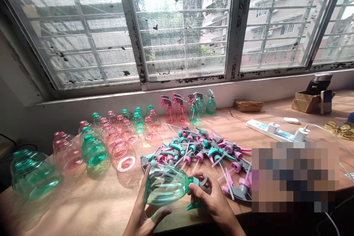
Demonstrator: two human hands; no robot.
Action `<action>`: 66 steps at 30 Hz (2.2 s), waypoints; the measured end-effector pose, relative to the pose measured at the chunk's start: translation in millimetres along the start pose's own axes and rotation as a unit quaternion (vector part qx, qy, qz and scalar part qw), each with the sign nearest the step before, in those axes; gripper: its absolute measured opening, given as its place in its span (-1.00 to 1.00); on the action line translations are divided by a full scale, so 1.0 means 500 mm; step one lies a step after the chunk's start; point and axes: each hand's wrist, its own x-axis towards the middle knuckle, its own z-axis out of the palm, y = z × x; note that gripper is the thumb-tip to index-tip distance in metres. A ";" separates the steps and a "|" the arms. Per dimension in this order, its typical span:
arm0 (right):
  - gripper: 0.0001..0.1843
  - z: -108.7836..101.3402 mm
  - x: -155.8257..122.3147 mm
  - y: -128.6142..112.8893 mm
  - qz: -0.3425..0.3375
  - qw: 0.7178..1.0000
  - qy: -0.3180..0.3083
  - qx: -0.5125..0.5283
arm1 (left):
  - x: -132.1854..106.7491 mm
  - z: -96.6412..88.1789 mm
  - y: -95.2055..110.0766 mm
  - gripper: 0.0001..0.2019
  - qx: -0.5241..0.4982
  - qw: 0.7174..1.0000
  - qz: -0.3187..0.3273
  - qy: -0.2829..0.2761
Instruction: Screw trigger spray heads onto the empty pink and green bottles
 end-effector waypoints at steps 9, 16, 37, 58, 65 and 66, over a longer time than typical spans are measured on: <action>-0.52 0.001 -0.001 -0.001 0.000 1.000 0.008 -0.011 | 0.002 0.000 0.011 -0.01 -0.033 0.998 -0.044 0.008; -0.50 0.001 -0.001 0.003 0.003 1.000 0.007 -0.018 | 0.010 0.000 0.007 -0.21 0.025 0.999 0.005 0.025; -0.47 0.007 -0.003 -0.005 -0.004 0.999 0.021 -0.037 | 0.006 -0.001 0.020 -0.17 0.015 0.999 -0.005 0.036; -0.52 0.001 -0.003 -0.002 0.002 1.000 0.003 0.009 | 0.008 0.001 0.012 -0.16 -0.014 0.999 -0.018 0.029; -0.50 0.002 -0.005 -0.004 0.003 1.000 0.006 0.023 | 0.008 0.003 -0.001 -0.18 -0.009 0.999 -0.026 0.033; -0.50 0.002 -0.006 -0.005 0.006 1.000 0.008 0.025 | 0.008 0.002 -0.002 -0.18 -0.014 0.999 -0.028 0.031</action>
